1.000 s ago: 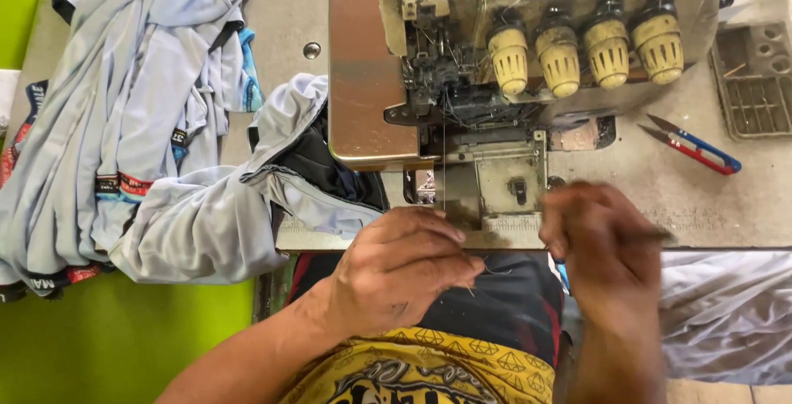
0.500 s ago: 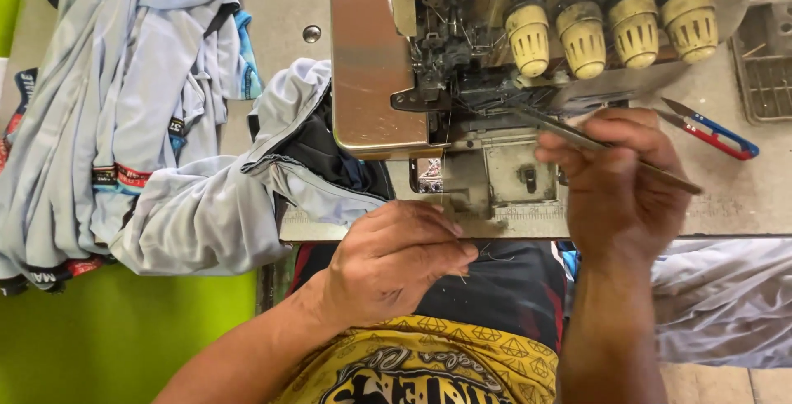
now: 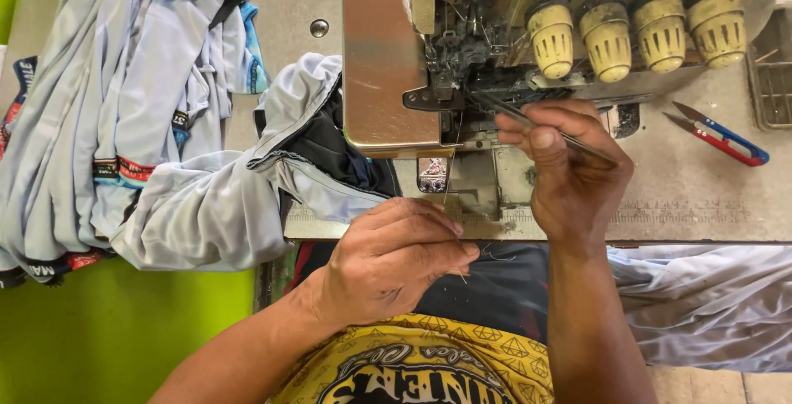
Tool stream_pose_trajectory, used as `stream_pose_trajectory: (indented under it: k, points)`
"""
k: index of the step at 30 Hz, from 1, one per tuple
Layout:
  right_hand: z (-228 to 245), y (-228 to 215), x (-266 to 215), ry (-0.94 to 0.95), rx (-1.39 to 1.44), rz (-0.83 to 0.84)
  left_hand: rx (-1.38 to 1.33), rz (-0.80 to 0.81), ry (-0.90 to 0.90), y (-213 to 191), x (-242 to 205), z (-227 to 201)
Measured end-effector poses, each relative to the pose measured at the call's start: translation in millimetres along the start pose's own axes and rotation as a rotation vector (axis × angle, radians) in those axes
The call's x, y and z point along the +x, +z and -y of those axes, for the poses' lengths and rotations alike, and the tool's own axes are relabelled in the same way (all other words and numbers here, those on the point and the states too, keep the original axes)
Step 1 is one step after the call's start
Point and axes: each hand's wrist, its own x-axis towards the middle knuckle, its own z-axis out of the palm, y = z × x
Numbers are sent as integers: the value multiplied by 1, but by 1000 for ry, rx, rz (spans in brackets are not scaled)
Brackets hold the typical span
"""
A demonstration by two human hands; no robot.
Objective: Threading an industrial overlock sewing machine using tweezers to guide thread through various internal components and needles.
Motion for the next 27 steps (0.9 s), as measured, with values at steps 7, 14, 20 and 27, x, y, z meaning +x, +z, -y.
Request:
stream_pose_trajectory:
  k: [7, 14, 20, 27]
  points:
    - [-17, -12, 3, 212, 253, -128, -43, -4, -8, -2, 2, -2]
    - [-19, -20, 0, 217, 350, -165, -161, -15, 8, 5, 6, -17]
    - [-8, -42, -11, 87, 481, -155, -292, 96, 49, 22, 11, -40]
    - [1, -94, -37, -135, 200, -126, -604, 180, -177, 72, -23, -23]
